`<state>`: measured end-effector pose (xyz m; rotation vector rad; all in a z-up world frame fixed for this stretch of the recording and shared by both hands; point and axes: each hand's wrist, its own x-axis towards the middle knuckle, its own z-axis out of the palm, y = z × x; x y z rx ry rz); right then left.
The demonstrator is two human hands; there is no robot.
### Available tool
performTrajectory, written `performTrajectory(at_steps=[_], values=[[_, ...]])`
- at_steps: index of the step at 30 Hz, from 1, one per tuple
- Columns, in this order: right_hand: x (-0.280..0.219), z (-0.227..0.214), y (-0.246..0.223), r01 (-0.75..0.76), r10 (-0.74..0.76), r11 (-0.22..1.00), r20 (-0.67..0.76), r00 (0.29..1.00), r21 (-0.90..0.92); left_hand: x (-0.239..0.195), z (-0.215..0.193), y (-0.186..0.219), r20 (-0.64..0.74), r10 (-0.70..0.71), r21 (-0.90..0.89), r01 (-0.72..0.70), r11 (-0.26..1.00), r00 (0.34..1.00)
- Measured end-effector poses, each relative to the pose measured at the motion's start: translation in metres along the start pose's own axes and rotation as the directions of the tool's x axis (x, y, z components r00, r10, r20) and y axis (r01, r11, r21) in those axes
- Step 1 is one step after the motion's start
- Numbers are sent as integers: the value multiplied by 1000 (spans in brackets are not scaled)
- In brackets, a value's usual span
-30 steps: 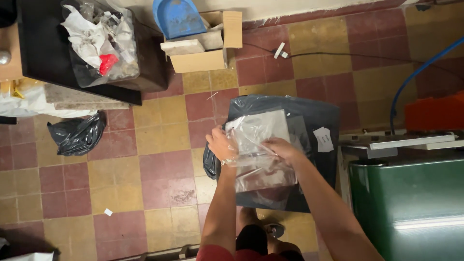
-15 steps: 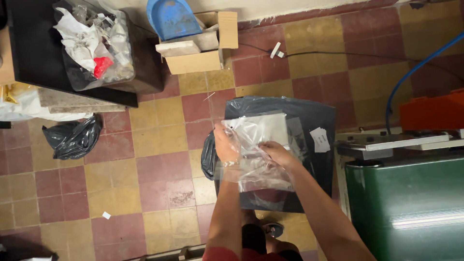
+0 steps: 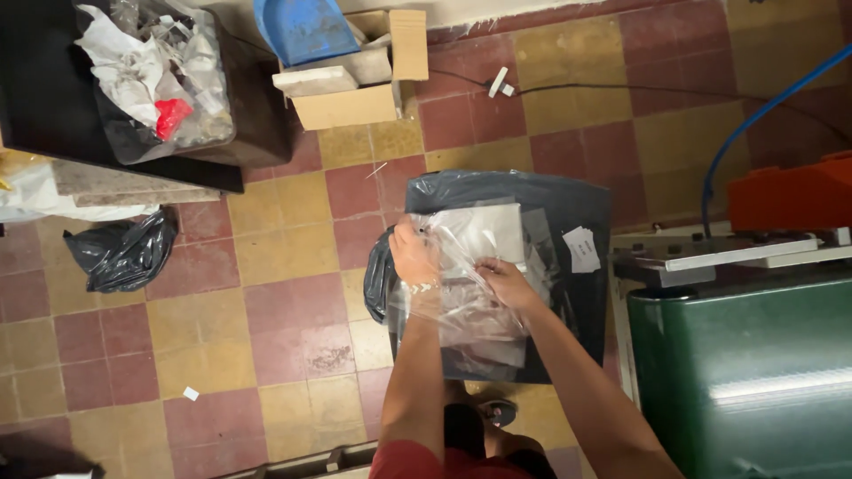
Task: Folding black plastic bags and placing them into clear plastic packaging sleeves at a conveyor belt station.
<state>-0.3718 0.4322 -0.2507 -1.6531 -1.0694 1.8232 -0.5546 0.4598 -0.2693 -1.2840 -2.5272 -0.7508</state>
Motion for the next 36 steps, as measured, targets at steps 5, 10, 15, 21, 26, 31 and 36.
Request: performTrajectory(at_steps=[5,10,15,21,26,31,36], values=[[2,-2,4,19,-18,999,-37,999,32,11,-43,15,203,-22,-152,53,987,979],[10,-1,13,-14,18,995,-41,999,99,16,-55,21,282,-44,-182,98,978,958],[1,2,-10,41,-43,998,-55,998,-44,19,-56,17,277,4,-73,17,997,961],[-6,1,-20,-8,8,1000,-98,995,-6,13,-38,-1,428,121,-125,-74,989,896],[-53,13,-78,296,-295,954,38,955,-52,2,-11,-15,533,32,-46,-9,999,845],[19,12,-18,-173,-125,561,289,949,810,-8,-6,-23,315,142,103,-183,978,938],[50,52,-21,708,-817,188,291,497,-681,-25,20,-46,417,64,-79,-34,996,907]])
